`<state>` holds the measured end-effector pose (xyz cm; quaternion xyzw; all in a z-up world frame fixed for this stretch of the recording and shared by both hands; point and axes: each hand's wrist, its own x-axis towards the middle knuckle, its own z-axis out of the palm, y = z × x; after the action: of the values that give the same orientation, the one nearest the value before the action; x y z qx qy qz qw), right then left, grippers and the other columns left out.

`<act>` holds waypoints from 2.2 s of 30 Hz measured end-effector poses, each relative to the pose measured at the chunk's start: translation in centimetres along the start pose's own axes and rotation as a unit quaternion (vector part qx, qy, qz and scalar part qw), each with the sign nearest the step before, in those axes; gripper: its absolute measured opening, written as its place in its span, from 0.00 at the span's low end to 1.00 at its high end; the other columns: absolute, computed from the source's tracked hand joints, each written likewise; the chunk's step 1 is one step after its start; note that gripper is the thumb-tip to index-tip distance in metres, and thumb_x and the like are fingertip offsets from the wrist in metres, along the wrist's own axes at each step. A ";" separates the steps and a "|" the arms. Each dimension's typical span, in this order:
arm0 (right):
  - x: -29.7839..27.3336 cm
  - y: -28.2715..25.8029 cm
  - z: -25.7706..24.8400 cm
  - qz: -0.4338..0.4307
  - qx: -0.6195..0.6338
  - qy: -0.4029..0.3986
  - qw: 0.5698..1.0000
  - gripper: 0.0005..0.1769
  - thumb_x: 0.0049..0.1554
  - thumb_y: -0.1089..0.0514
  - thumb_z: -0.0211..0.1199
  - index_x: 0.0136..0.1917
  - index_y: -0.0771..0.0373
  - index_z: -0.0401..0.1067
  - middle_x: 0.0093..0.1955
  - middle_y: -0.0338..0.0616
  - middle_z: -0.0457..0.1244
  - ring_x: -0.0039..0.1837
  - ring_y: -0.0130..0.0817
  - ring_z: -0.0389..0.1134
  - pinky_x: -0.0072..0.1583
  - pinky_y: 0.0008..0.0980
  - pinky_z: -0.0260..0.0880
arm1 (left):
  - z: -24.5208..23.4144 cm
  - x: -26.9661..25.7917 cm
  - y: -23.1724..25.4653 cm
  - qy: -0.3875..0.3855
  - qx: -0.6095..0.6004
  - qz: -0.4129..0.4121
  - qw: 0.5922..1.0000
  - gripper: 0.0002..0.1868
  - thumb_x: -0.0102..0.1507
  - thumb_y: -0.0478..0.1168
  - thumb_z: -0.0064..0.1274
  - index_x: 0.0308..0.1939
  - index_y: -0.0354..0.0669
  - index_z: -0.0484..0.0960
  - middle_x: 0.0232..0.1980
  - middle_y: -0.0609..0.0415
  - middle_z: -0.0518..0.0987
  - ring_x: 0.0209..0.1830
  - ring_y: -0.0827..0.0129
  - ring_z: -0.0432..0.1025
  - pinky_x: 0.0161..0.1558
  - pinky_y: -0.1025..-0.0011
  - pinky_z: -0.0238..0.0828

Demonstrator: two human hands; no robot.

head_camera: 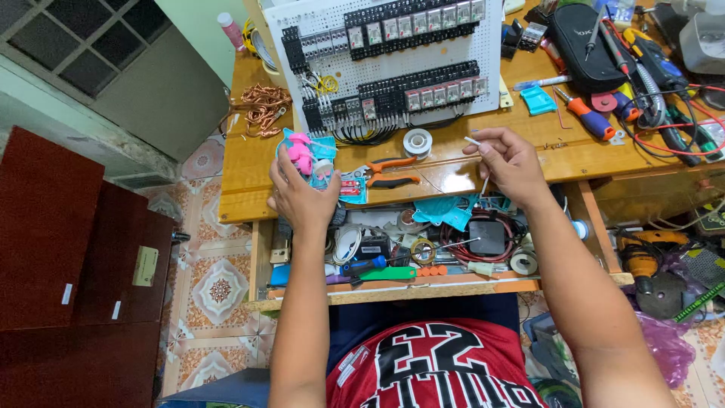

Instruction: Stripping wires and searching for components in a cluttered workshop drawer

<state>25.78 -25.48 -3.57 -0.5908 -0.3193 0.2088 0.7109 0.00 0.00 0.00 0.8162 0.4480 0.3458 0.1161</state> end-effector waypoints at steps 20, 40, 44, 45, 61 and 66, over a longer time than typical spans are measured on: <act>-1.7 -2.5 6.5 -0.134 -0.361 -0.121 0.915 0.17 0.57 0.68 0.64 0.56 0.51 0.82 0.52 0.38 0.73 0.51 0.42 0.74 0.53 0.37 0.71 | 2.9 7.1 -10.7 -0.078 -0.367 -0.107 0.921 0.19 0.68 0.47 0.56 0.61 0.48 0.79 0.51 0.41 0.82 0.46 0.52 0.81 0.45 0.62 0.80; 0.2 -0.6 6.9 -0.159 -0.599 -0.133 0.774 0.04 0.63 0.48 0.64 0.53 0.41 0.75 0.55 0.24 0.69 0.55 0.37 0.75 0.50 0.38 0.75 | 2.1 7.0 -9.9 -0.151 -0.511 -0.124 0.837 0.14 0.72 0.35 0.43 0.60 0.38 0.79 0.39 0.44 0.84 0.16 0.76 0.70 0.16 0.84 0.70; 0.2 -1.7 5.1 -0.152 -0.591 -0.148 0.778 0.03 0.66 0.52 0.61 0.52 0.46 0.75 0.55 0.29 0.70 0.56 0.38 0.73 0.49 0.38 0.72 | 2.2 6.7 -10.1 -0.161 -0.506 -0.135 0.836 0.16 0.72 0.37 0.45 0.62 0.40 0.78 0.47 0.48 0.83 0.22 0.77 0.70 0.18 0.78 0.74; 0.4 -2.2 4.7 -0.161 -0.573 -0.159 0.788 0.06 0.67 0.56 0.59 0.54 0.52 0.77 0.56 0.35 0.71 0.56 0.39 0.72 0.47 0.39 0.69 | 1.4 6.8 -9.2 -0.182 -0.492 -0.152 0.837 0.17 0.71 0.40 0.46 0.63 0.41 0.78 0.53 0.52 0.82 0.27 0.78 0.69 0.19 0.75 0.76; 1.3 -1.7 -3.2 -0.099 -0.578 -0.053 0.809 0.11 0.59 0.58 0.69 0.56 0.52 0.80 0.56 0.43 0.73 0.58 0.46 0.73 0.57 0.43 0.70 | 2.1 4.5 -6.4 -0.176 -0.568 -0.145 0.791 0.19 0.71 0.40 0.46 0.65 0.39 0.74 0.52 0.50 0.81 0.27 0.79 0.70 0.21 0.76 0.78; 1.0 -3.0 -2.7 -0.103 -0.526 -0.037 0.843 0.10 0.60 0.63 0.70 0.56 0.58 0.80 0.55 0.44 0.72 0.49 0.41 0.70 0.50 0.39 0.67 | 2.6 3.6 -4.6 -0.180 -0.548 -0.079 0.813 0.19 0.73 0.38 0.44 0.67 0.38 0.72 0.55 0.48 0.81 0.33 0.77 0.72 0.26 0.79 0.74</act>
<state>28.12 -27.39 -0.73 -0.8318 -0.4662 -0.0435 0.2983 0.04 5.87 -2.57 0.6270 0.2189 0.3700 0.6496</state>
